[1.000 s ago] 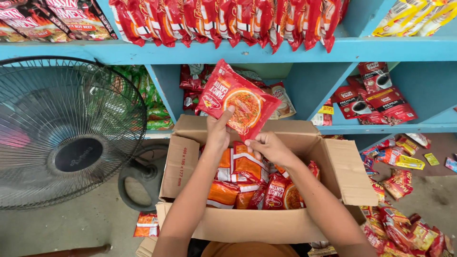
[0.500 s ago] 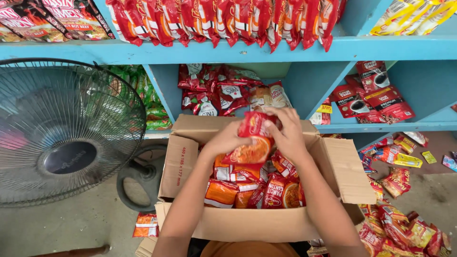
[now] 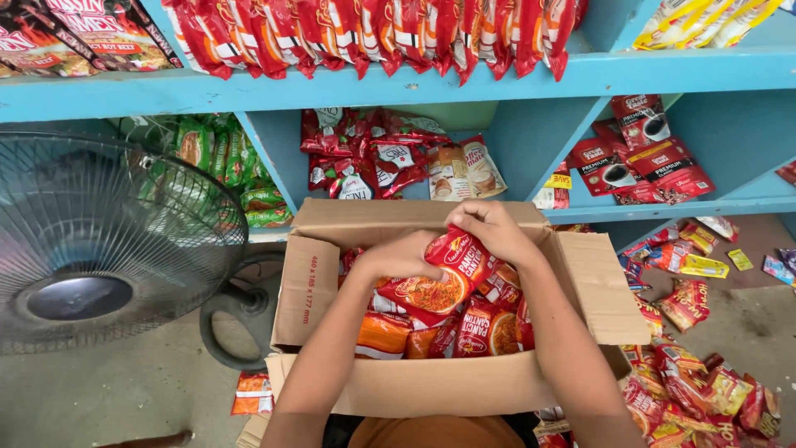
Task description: Stocking shelves with packets of instant noodles in a grocery store.
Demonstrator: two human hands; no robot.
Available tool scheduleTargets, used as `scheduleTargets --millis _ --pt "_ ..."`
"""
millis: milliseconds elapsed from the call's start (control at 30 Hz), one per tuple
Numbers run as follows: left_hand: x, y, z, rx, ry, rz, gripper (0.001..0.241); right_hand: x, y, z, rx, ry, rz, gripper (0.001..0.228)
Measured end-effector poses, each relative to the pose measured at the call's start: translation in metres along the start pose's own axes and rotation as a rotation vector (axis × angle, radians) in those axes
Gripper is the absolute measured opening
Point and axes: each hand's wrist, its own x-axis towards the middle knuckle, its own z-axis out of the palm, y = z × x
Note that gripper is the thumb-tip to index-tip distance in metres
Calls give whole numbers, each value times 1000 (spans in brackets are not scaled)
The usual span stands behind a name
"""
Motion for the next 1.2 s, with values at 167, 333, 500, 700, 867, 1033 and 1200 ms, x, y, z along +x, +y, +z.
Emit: scheduleTargets --millis 167,333,500,700,867,1033,1200 --pt "0 -4 1 22 -42 -11 44 0 10 1 -33 -12 67 25" --pt "6 -16 0 -96 -27 -25 42 0 -8 9 -342 355 -177 17" --pt "12 -34 -6 -189 -19 -34 37 1 -22 11 -555 557 -202 14" --pt "19 -39 -3 -157 135 22 34 -28 -75 16 -622 594 -292 20" --pt "41 21 -8 -675 557 130 39 -69 -174 37 -847 89 2 101" --pt "64 121 -7 -447 490 172 44 -61 -166 -6 -949 401 12 104" --pt "99 213 -42 187 472 330 67 -38 -212 -87 -868 734 -34 75"
